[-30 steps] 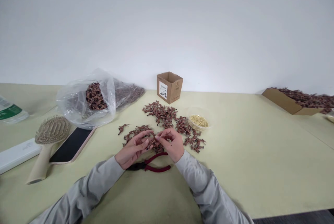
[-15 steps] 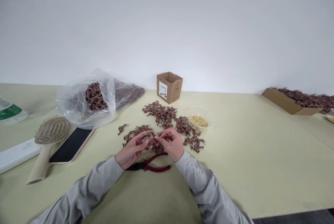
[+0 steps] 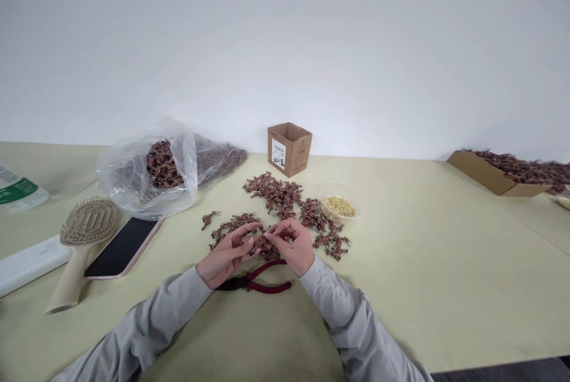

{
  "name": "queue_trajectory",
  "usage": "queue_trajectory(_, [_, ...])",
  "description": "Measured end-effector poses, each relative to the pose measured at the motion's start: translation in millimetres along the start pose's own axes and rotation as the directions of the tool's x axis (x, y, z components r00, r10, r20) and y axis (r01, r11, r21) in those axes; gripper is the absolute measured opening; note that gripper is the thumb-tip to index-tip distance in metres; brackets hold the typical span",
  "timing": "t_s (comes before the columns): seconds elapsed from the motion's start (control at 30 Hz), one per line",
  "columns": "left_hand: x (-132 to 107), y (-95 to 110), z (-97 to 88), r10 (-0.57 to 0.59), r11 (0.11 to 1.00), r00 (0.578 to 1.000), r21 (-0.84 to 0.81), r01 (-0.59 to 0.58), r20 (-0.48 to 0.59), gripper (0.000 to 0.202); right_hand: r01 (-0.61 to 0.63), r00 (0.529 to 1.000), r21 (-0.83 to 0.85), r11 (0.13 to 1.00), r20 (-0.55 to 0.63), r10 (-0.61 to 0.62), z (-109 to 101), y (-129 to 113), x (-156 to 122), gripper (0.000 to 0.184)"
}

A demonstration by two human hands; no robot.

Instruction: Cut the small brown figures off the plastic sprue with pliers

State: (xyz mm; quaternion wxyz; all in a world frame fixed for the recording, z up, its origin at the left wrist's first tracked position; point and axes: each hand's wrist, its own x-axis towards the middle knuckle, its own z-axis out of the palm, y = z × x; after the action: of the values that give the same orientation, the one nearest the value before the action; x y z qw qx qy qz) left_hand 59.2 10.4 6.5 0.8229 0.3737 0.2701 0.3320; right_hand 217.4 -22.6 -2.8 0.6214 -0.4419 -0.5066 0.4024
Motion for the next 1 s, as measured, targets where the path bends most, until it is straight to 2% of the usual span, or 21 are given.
queue_trajectory(0.73, [0.8,-0.1,-1.6,-0.037,0.999,0.997,0.007,0.037,-0.062,0.048,0.063,0.998,-0.223,0.973,-0.015,-0.068,-3.0,-3.6,0.4,0.017])
queue_trajectory(1.0, [0.6,0.3,-0.6,-0.029,0.999,0.996,0.012,0.03,-0.08,0.049,0.031,0.999,-0.175,0.984,-0.017,-0.035,-4.8,-2.4,2.2,0.015])
